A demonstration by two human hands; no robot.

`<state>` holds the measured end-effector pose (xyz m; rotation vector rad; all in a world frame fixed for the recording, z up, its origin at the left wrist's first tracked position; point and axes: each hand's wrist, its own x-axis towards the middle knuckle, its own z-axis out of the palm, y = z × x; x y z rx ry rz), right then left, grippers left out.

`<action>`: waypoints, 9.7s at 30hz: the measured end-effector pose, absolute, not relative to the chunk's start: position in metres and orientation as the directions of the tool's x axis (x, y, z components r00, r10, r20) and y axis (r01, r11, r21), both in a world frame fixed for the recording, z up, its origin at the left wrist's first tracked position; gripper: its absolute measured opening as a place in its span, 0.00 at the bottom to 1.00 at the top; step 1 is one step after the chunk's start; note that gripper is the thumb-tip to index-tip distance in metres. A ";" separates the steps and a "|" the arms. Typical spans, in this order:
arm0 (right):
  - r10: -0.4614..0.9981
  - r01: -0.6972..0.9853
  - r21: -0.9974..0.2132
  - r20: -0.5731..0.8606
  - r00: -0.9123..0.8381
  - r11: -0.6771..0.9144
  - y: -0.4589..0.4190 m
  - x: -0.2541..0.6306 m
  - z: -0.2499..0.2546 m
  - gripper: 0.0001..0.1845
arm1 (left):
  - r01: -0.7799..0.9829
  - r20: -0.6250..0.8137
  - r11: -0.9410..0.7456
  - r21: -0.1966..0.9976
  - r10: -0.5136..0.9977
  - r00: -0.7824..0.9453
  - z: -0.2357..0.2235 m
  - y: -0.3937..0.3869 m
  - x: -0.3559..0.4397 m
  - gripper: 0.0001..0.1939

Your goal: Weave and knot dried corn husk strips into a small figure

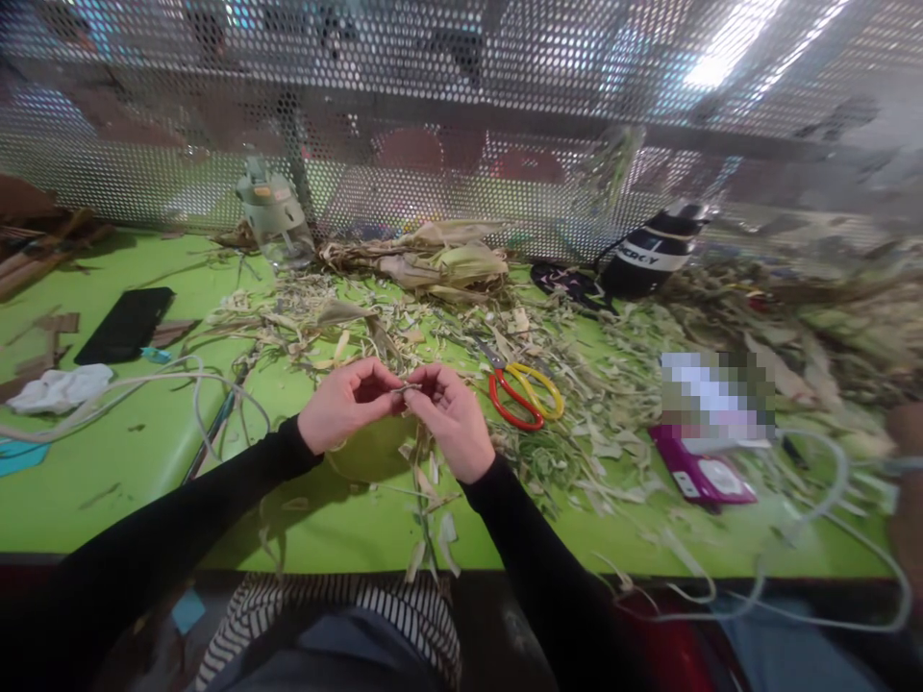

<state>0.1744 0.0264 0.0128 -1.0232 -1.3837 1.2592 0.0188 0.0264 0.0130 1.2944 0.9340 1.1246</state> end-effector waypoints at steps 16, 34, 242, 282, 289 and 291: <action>0.993 -0.138 -0.990 -0.017 -0.114 -0.032 0.024 0.166 0.012 0.07 | -0.069 0.002 0.005 0.998 0.995 0.101 0.007 0.024 0.026 0.05; 0.994 -0.163 -0.986 -0.003 -0.107 -0.021 0.023 0.165 0.011 0.07 | -0.045 0.061 -0.055 0.997 0.988 0.144 0.009 0.022 0.025 0.04; 0.805 0.500 -0.655 0.569 -0.168 0.567 0.016 0.169 0.020 0.04 | -0.182 0.008 0.030 0.983 0.979 0.202 0.011 0.014 0.003 0.17; 0.701 0.485 -0.506 0.527 -0.480 0.713 0.017 0.177 0.024 0.08 | -0.224 -0.154 0.212 0.951 0.956 0.250 0.006 0.008 0.000 0.20; 0.757 0.505 -0.570 0.416 -0.503 0.649 0.020 0.179 0.029 0.09 | -0.192 -0.201 0.250 0.949 0.949 0.243 0.004 0.006 0.004 0.22; 0.770 0.515 -0.585 0.365 -0.523 0.627 0.020 0.179 0.029 0.09 | -0.185 -0.224 0.273 0.944 0.943 0.248 0.004 0.006 0.004 0.23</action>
